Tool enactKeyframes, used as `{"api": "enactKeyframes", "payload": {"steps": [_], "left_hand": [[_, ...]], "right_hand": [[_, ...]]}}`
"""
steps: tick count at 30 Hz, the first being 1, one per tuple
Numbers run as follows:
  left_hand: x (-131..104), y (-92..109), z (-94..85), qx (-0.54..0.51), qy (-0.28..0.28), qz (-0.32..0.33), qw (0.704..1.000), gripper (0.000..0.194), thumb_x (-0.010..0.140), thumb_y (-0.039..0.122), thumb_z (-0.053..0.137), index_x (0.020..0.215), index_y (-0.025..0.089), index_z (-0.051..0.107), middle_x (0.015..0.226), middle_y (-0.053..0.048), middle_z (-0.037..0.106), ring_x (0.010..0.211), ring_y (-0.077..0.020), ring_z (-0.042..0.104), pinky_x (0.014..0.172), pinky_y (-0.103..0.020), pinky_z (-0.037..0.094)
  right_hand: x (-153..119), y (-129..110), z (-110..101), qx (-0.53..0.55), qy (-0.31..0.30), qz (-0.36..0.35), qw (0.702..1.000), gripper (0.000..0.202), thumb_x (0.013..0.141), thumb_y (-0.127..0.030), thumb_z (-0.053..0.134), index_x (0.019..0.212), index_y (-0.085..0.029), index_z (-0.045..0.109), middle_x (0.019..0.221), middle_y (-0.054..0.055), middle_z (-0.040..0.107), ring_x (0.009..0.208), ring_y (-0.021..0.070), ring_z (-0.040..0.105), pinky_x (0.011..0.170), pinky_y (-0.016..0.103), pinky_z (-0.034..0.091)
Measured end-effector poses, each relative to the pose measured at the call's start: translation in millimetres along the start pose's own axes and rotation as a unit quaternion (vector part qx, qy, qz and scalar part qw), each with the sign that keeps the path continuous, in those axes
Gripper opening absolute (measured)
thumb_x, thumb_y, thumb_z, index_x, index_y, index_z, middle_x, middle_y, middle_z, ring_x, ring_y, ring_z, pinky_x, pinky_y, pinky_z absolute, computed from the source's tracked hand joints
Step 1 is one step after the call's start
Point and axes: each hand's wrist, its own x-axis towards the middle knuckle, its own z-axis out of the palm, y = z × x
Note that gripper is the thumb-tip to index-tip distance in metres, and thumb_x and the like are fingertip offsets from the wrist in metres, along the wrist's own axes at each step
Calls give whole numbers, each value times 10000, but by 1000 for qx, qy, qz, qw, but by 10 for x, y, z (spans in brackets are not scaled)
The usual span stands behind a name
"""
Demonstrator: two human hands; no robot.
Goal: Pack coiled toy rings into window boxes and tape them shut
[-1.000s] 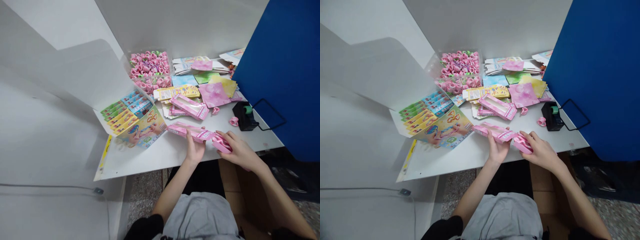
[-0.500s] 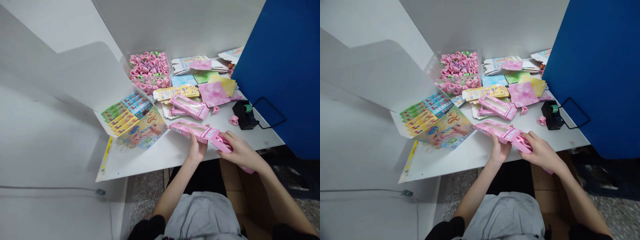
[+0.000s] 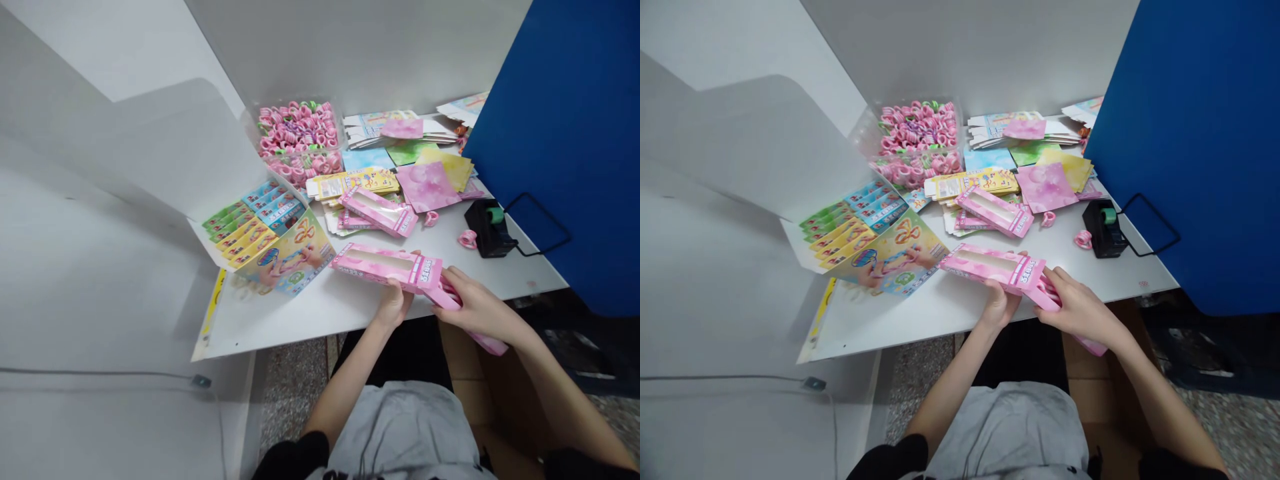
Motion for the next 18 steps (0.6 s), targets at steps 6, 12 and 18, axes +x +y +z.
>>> {"api": "enactKeyframes", "payload": {"steps": [6, 12, 18], "left_hand": [[-62, 33, -2, 0, -27, -5, 1000, 932, 447, 607, 953, 1256, 278, 626, 1205, -75, 696, 1242, -331, 614, 1030, -443, 498], [-90, 54, -42, 8, -37, -22, 999, 880, 573, 520, 933, 1347, 288, 586, 1245, -79, 691, 1185, -307, 640, 1003, -431, 513], [-126, 70, -80, 17, -34, -7, 999, 893, 620, 434, 896, 1418, 302, 519, 1122, -40, 711, 1032, -257, 679, 931, -380, 526]], "right_hand": [[-13, -105, 32, -55, -18, 18, 998, 299, 808, -282, 571, 1097, -210, 595, 1020, 54, 591, 794, 222, 639, 701, 329, 486], [3, -65, 71, -27, 1, 25, 999, 831, 768, -304, 607, 1550, -202, 345, 1158, 98, 657, 910, 272, 684, 720, 321, 483], [42, -62, 143, 21, -62, 67, 996, 1098, 767, -304, 618, 1646, -130, -17, 819, 7, 672, 716, 230, 642, 647, 292, 448]]}}
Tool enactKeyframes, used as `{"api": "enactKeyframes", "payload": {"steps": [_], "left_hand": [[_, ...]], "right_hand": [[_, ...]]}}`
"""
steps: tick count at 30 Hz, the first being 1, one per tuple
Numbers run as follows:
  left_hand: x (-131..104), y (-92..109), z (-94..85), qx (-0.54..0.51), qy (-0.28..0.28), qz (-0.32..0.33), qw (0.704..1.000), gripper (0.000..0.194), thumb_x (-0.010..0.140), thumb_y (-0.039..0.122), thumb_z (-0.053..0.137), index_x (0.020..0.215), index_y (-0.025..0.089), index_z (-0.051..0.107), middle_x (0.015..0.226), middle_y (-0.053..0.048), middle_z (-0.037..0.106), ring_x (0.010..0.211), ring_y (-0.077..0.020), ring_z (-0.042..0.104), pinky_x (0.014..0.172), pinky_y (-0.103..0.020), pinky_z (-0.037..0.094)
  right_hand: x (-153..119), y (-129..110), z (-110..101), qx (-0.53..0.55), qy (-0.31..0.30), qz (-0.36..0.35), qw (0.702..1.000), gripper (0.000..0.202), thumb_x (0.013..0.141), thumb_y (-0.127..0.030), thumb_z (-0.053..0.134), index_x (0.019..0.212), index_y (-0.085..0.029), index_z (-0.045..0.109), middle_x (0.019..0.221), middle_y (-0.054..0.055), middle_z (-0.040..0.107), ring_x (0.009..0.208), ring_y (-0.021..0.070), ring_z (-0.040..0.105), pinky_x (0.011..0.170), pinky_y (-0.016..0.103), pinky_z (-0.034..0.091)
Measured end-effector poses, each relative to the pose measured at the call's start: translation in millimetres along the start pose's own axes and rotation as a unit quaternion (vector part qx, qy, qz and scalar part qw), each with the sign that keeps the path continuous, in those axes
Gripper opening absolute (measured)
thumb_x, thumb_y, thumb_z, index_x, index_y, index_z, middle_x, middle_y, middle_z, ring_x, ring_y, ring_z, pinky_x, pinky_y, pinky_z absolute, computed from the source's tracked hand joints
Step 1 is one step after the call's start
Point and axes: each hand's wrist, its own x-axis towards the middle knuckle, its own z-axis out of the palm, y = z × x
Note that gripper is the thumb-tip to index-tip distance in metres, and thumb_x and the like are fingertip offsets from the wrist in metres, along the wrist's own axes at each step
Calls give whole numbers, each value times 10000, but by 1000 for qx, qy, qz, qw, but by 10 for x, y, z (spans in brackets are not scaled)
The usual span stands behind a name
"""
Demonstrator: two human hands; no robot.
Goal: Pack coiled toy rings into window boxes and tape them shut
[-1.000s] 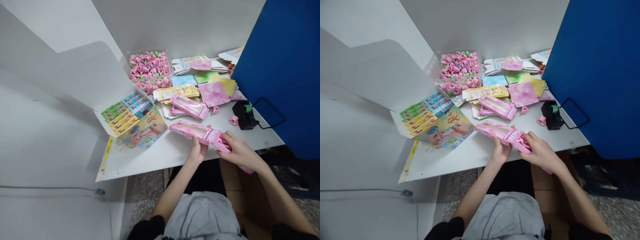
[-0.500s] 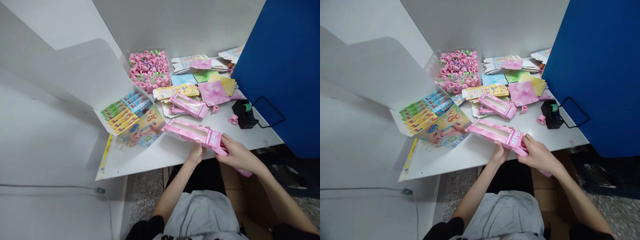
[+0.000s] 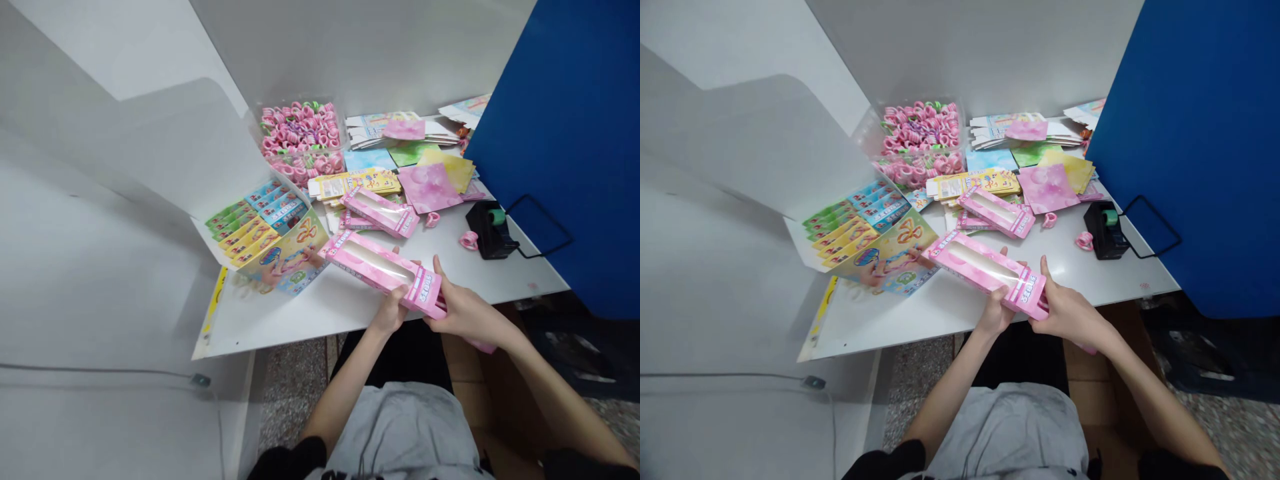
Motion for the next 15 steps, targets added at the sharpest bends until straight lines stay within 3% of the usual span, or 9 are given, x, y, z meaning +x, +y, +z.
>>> {"api": "enactKeyframes", "payload": {"steps": [6, 15], "left_hand": [[-15, 10, -9, -12, 35, 17, 999, 926, 482, 526, 944, 1298, 296, 574, 1029, -33, 687, 959, -250, 665, 878, -381, 528], [-27, 11, 21, 12, 43, 51, 998, 883, 530, 558, 934, 1296, 313, 569, 1059, -21, 675, 891, -210, 648, 839, -352, 540]], "right_hand": [[50, -21, 55, 27, -13, 5, 1000, 1139, 779, -324, 629, 1638, -129, -93, 782, -18, 648, 671, 208, 587, 652, 303, 445], [39, -28, 71, 132, -28, -29, 990, 1221, 779, -278, 625, 1578, -130, -285, 792, -32, 628, 677, 193, 588, 668, 306, 479]]}}
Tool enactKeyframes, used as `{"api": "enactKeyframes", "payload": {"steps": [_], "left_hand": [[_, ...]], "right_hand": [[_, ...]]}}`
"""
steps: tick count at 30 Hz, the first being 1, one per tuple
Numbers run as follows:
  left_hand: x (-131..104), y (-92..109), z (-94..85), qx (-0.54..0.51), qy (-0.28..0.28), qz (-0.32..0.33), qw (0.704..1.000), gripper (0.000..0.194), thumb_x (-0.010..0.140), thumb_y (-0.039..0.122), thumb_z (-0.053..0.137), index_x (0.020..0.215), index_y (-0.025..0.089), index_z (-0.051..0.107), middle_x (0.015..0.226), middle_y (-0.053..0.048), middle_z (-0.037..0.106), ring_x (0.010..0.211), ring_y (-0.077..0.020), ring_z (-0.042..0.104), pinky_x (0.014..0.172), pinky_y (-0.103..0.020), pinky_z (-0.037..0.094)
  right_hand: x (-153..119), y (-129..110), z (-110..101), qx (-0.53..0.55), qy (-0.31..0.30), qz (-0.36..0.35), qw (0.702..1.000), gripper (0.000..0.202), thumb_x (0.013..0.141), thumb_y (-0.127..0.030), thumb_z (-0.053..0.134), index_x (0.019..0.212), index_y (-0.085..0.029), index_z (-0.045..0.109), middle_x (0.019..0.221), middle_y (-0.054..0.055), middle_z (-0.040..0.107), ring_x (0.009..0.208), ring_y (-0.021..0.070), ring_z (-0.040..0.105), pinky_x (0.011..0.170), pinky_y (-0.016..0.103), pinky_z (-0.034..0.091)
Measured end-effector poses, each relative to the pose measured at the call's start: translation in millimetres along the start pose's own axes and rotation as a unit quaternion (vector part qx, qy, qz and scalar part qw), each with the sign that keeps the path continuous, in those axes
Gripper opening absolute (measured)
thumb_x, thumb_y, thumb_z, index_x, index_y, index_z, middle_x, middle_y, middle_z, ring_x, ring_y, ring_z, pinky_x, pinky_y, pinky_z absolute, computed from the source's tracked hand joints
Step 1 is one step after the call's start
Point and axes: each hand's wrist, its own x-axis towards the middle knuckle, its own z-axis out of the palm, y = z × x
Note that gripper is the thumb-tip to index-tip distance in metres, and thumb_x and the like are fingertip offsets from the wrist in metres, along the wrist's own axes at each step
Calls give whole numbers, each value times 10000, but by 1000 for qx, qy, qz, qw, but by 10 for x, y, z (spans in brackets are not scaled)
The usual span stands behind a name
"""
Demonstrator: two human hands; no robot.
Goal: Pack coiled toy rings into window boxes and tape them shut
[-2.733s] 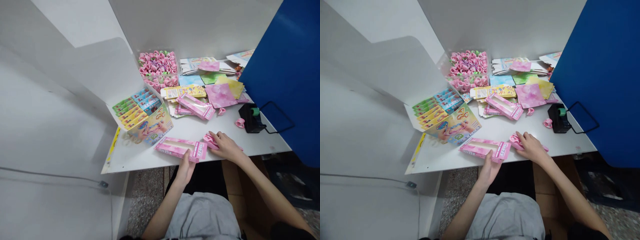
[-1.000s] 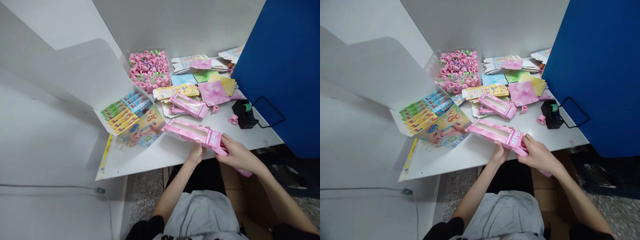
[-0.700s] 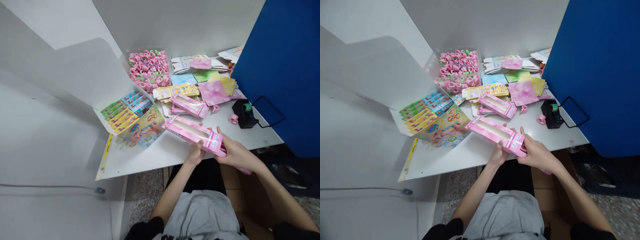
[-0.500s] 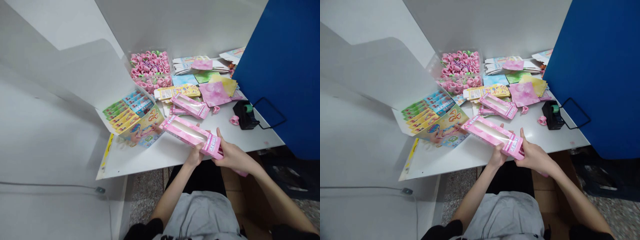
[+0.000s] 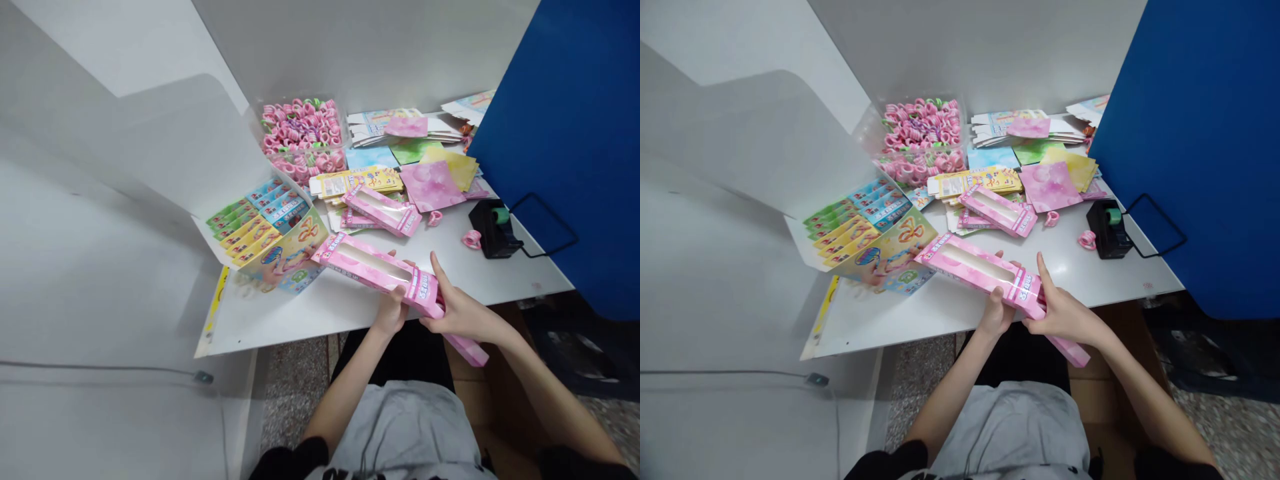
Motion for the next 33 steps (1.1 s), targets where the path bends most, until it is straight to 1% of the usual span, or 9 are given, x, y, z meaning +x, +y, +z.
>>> {"api": "enactKeyframes", "payload": {"steps": [5, 12, 17, 20, 22, 24, 27, 31, 33], "left_hand": [[-2, -59, 13, -6, 38, 6, 999, 832, 532, 623, 911, 1224, 272, 610, 1050, -37, 685, 916, -215, 650, 856, -343, 533], [-10, -68, -19, -27, 53, -55, 997, 786, 600, 562, 873, 1270, 271, 582, 1070, -54, 702, 956, -250, 662, 889, -381, 509], [-36, -45, -8, -34, 23, -20, 999, 838, 567, 607, 882, 1287, 292, 591, 1008, -22, 675, 826, -199, 637, 792, -334, 520], [-56, -49, 2, -27, 20, -1, 999, 830, 565, 628, 878, 1270, 290, 598, 1003, -21, 673, 840, -201, 638, 812, -340, 521], [-67, -55, -2, -30, 20, -8, 999, 823, 592, 629, 867, 1283, 280, 590, 1041, -35, 689, 899, -223, 656, 856, -360, 521], [-75, -65, -20, -26, 15, -20, 999, 820, 604, 578, 881, 1301, 271, 579, 1078, -50, 707, 973, -247, 673, 907, -375, 514], [-87, -96, -60, -5, 11, -39, 999, 822, 580, 498, 904, 1295, 253, 581, 1115, -67, 722, 1101, -292, 671, 991, -396, 490], [-98, -163, -108, 10, 16, -47, 999, 769, 629, 524, 853, 1287, 232, 580, 1196, -88, 714, 1191, -321, 647, 1033, -414, 478], [-98, -182, -120, 2, 23, -48, 999, 738, 661, 502, 834, 1297, 236, 573, 1224, -82, 712, 1206, -317, 641, 1023, -409, 488]], "right_hand": [[-6, 2, 17, -73, 18, -5, 997, 1180, 781, -266, 617, 1606, -146, -218, 714, -52, 591, 604, 193, 563, 613, 292, 445], [20, -33, 10, -102, 14, -6, 995, 1137, 777, -262, 620, 1630, -147, -123, 695, -47, 618, 597, 205, 590, 599, 290, 437], [67, -13, 77, -93, -15, -9, 995, 1136, 779, -261, 625, 1630, -148, -118, 714, -40, 626, 590, 189, 586, 582, 271, 428], [85, 1, 110, -95, -14, -8, 995, 1146, 777, -253, 624, 1628, -154, -136, 736, -26, 637, 584, 189, 582, 570, 269, 426], [87, 18, 113, -105, 8, -15, 994, 1153, 778, -260, 633, 1630, -188, -140, 810, 0, 669, 603, 194, 598, 588, 280, 443], [86, 43, 117, -119, 40, -27, 992, 1174, 777, -280, 656, 1629, -239, -151, 981, 51, 690, 681, 212, 643, 627, 301, 475], [86, 80, 152, -139, 88, -54, 985, 1248, 762, -339, 715, 1615, -285, -194, 1264, 136, 603, 899, 284, 697, 691, 349, 530], [87, 90, 191, -172, 120, -84, 974, 1331, 769, -437, 773, 1590, -300, -266, 1369, 187, 509, 1074, 369, 678, 723, 428, 580], [65, 84, 155, -188, 128, -117, 967, 1298, 801, -485, 768, 1595, -324, -247, 1412, 186, 493, 1169, 385, 642, 816, 486, 584]]}}
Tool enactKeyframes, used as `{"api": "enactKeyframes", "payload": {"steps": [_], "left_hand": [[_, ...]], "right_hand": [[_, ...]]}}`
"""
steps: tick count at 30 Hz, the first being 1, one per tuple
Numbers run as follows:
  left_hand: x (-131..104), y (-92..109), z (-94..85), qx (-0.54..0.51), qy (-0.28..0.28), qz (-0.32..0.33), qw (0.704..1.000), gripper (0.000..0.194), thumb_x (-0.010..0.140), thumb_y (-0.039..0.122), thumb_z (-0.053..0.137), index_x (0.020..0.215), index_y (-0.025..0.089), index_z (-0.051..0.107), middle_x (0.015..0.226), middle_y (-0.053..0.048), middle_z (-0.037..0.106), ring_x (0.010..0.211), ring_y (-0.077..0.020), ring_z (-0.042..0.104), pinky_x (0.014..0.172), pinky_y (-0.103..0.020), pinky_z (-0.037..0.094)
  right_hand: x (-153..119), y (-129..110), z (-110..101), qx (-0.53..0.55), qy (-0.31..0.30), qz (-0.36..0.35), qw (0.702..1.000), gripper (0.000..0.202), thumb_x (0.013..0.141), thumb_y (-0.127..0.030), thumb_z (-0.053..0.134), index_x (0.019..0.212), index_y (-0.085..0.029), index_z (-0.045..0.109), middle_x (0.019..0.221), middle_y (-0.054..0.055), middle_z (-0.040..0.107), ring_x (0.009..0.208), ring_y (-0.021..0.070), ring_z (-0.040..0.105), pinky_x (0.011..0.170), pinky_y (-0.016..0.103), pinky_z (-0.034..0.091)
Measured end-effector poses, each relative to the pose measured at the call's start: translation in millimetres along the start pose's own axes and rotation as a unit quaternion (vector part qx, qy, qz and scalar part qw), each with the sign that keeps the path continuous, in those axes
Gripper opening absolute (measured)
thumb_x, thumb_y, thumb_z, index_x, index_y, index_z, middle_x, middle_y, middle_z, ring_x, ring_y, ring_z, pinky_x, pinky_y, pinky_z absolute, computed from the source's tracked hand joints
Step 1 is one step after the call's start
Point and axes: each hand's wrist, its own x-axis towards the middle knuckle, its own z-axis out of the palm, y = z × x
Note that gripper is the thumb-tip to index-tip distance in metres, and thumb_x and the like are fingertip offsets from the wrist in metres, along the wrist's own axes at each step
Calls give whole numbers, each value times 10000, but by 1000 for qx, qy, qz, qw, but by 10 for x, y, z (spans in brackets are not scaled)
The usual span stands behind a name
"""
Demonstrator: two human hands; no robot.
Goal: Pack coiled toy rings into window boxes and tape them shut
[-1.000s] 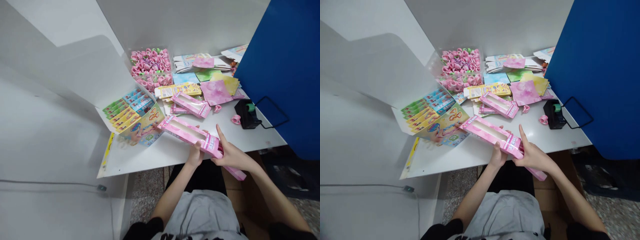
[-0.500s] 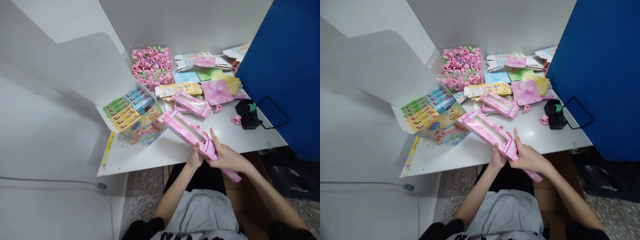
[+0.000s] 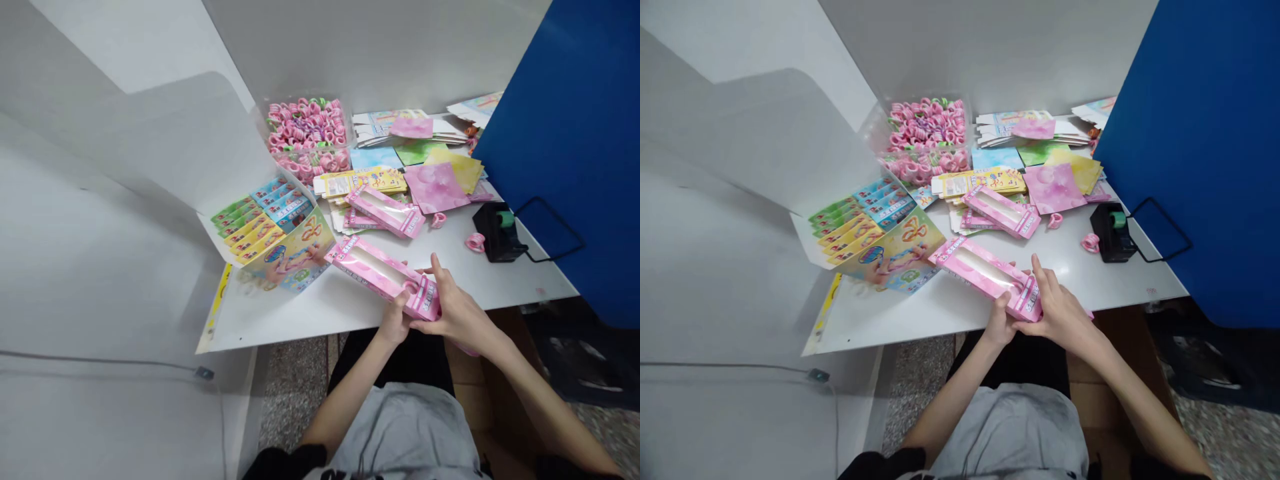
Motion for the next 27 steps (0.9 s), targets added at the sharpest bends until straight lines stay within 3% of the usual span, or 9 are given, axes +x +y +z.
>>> {"api": "enactKeyframes", "payload": {"steps": [4, 6, 9, 12, 14, 16, 18, 24, 27], "left_hand": [[14, 41, -4, -25, 31, 1, 999, 719, 680, 442, 808, 1328, 250, 563, 1270, -77, 704, 1244, -318, 625, 1017, -406, 498], [22, 90, -3, -29, 37, 8, 999, 730, 683, 427, 787, 1354, 258, 555, 1320, -80, 684, 1276, -326, 609, 1041, -414, 485], [29, 142, -2, -18, 26, 19, 999, 771, 683, 406, 767, 1402, 259, 528, 1407, -92, 636, 1334, -348, 568, 1075, -437, 465], [21, 140, -1, -5, 16, 14, 1000, 814, 685, 362, 755, 1447, 260, 487, 1453, -98, 604, 1389, -363, 517, 1103, -464, 444], [8, 120, 0, -8, 11, 5, 1000, 821, 695, 335, 738, 1467, 275, 465, 1472, -90, 590, 1421, -366, 483, 1117, -481, 435], [-7, 105, 3, -23, 3, -2, 1000, 813, 702, 300, 711, 1474, 297, 456, 1489, -75, 575, 1443, -369, 456, 1126, -498, 429], [-18, 101, 9, -35, -6, -8, 999, 804, 689, 260, 689, 1463, 300, 475, 1504, -69, 561, 1448, -381, 448, 1128, -514, 428], [5, 109, -5, -10, 22, 27, 999, 677, 728, 389, 774, 1353, 203, 594, 1451, -123, 602, 1408, -370, 495, 1126, -474, 443], [23, 100, -39, -26, 70, 49, 996, 642, 787, 487, 773, 1337, 205, 599, 1414, -125, 629, 1378, -332, 534, 1122, -445, 456]], "right_hand": [[-111, 79, -145, -22, 47, -14, 999, 935, 907, -573, 634, 1641, -336, 106, 1499, 168, 458, 1360, 386, 511, 1067, 568, 469], [-220, 154, -171, -3, 103, 58, 993, 728, 957, -573, 547, 1593, -307, 313, 1505, 158, 464, 1410, 373, 462, 1143, 567, 400], [-409, 265, -104, 107, 171, 204, 958, 761, 942, -612, 538, 1584, -249, 348, 1489, 170, 491, 1391, 364, 482, 1148, 544, 408], [-561, 311, 12, 323, 132, 312, 884, 914, 864, -661, 632, 1617, -291, 270, 1321, 140, 630, 1043, 300, 698, 844, 438, 619], [-618, 302, 69, 455, 122, 348, 811, 979, 803, -634, 730, 1611, -328, 271, 1104, 78, 715, 758, 220, 710, 595, 329, 617], [-645, 285, 103, 536, 157, 361, 747, 1035, 716, -560, 848, 1582, -304, 341, 979, 36, 741, 698, 176, 695, 572, 260, 596], [-655, 283, 129, 570, 197, 366, 709, 1027, 630, -482, 930, 1513, -247, 461, 946, 27, 762, 756, 155, 709, 661, 213, 596], [-686, 367, 214, 559, 282, 364, 690, 954, 593, -404, 966, 1441, -261, 554, 740, -58, 741, 696, 105, 693, 699, 161, 563], [-702, 389, 237, 566, 264, 367, 689, 618, 583, -418, 963, 1129, -225, 748, 812, -4, 770, 745, 146, 711, 703, 206, 577]]}}
